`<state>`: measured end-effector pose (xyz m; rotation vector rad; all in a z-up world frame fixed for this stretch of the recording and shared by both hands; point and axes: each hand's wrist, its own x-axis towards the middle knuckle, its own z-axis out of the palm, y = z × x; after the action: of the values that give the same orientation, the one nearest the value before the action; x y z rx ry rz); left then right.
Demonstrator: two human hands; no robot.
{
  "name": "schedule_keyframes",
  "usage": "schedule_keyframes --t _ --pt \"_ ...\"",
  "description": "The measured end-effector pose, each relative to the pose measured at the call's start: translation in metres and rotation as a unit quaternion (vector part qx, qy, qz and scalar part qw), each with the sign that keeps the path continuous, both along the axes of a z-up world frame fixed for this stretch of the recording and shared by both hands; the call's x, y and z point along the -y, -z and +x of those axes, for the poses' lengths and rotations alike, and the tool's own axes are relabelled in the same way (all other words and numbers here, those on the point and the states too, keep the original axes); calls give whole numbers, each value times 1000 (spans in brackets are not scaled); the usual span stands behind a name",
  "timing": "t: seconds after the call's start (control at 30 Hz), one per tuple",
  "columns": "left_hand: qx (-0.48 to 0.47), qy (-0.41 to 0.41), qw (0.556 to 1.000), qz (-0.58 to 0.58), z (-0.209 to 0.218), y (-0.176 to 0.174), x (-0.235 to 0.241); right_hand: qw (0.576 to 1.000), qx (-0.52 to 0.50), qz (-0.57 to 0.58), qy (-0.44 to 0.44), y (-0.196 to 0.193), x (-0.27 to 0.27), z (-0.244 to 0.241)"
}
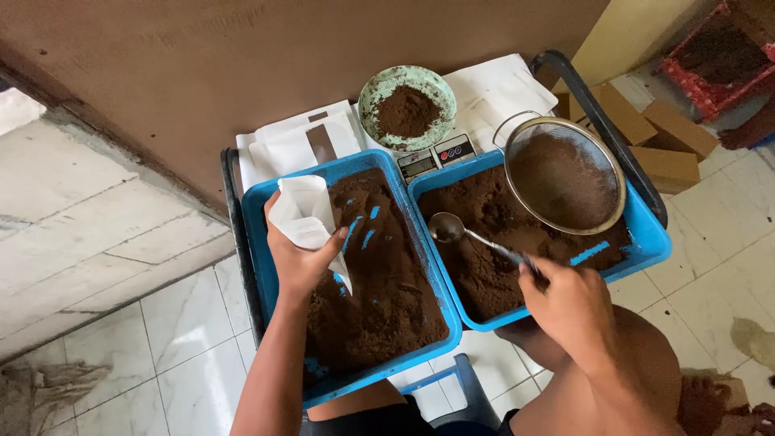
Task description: The person scoops coffee grounds from blue bins into a white bag using a spoon, places the bag on a digital scale to check the weight, and folds the top of the bag closed.
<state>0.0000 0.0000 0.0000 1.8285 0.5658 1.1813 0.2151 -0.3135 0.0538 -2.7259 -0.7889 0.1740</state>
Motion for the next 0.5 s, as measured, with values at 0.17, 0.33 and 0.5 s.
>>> schedule_keyframes --t 0.17,0.33,0.5 --pt "12 -3 1000 3 2 0 1 926 211 249 -190 26 -33 13" --pt "29 -11 1000 4 2 3 -1 904 179 272 -279 25 -66 6" --pt "34 -1 999 -7 0 6 1 872 221 302 -317 31 -57 0"
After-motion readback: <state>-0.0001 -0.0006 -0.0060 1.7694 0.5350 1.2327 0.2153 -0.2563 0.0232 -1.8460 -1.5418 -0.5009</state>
